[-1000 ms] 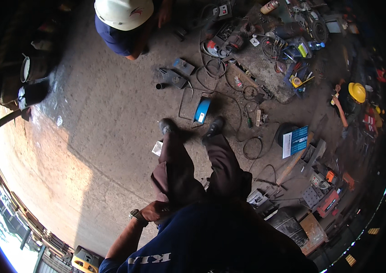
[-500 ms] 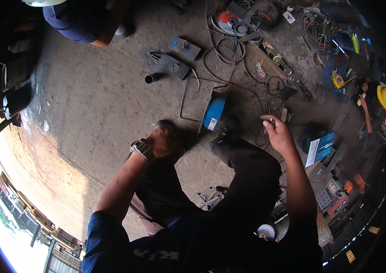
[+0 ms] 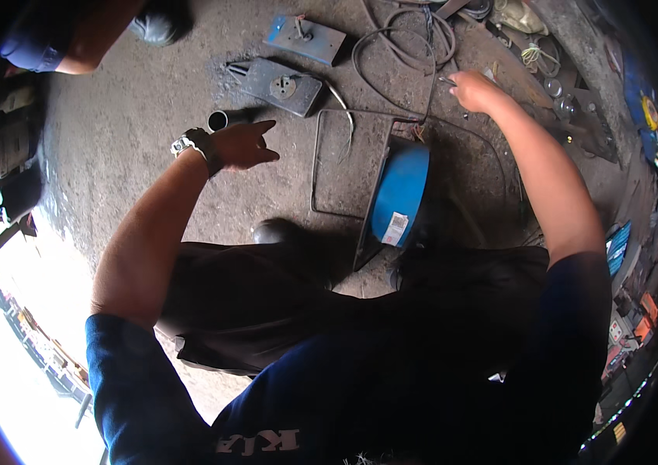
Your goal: The person sits on the workshop floor and handles a small metal component, then uses a screwdriver to adjust a blue electrical box. A coworker in a hard hat is present nearby. The person continues to manipulate wires and tools around the box.
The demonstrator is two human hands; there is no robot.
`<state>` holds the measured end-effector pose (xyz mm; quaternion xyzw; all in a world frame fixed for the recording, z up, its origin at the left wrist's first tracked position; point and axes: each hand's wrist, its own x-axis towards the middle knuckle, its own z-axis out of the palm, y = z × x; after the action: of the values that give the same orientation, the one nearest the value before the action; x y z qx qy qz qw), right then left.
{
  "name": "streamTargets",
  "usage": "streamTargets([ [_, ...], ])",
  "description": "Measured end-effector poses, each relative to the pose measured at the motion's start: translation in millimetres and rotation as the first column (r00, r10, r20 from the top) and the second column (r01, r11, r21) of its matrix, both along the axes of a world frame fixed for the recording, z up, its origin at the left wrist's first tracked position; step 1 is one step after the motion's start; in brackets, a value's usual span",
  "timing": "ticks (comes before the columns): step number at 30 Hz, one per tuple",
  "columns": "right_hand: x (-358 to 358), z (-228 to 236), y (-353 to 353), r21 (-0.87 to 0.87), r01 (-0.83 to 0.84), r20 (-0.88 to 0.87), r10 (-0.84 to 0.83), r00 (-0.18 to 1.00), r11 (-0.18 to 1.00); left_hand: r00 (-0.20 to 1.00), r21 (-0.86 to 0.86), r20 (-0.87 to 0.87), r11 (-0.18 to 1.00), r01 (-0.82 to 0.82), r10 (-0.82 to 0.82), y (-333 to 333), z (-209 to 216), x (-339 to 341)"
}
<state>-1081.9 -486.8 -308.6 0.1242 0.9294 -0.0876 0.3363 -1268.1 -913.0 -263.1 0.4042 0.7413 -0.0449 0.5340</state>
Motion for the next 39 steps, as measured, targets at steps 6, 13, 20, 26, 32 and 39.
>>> streamTargets([
  [6,-74,7,-10,-0.108,0.185,-0.331,-0.210,0.920,0.977,0.974,0.273,-0.185,0.959,-0.077,0.131,33,9,8],
  [13,-70,21,-49,-0.138,-0.177,-0.038,0.173,0.984,0.975,0.978,0.140,-0.119,0.972,0.187,-0.171,26,-10,27],
  [20,-35,4,-23,-0.075,-0.108,-0.053,0.104,0.993,0.991,0.993,0.159,-0.067,0.981,0.107,-0.098,17,-15,31],
  [26,-34,-1,-21,-0.057,-0.156,-0.038,0.154,0.987,0.986,0.989,0.145,-0.142,0.987,0.071,-0.050,20,-16,20],
  [32,-48,11,-52,-0.146,-0.195,-0.027,0.193,0.981,0.970,0.990,0.126,-0.121,0.988,0.090,-0.075,9,-21,28],
  [39,-60,-2,-86,-0.140,-0.168,-0.200,0.138,0.970,0.976,0.994,0.125,-0.110,0.991,0.035,-0.021,7,-22,26],
])
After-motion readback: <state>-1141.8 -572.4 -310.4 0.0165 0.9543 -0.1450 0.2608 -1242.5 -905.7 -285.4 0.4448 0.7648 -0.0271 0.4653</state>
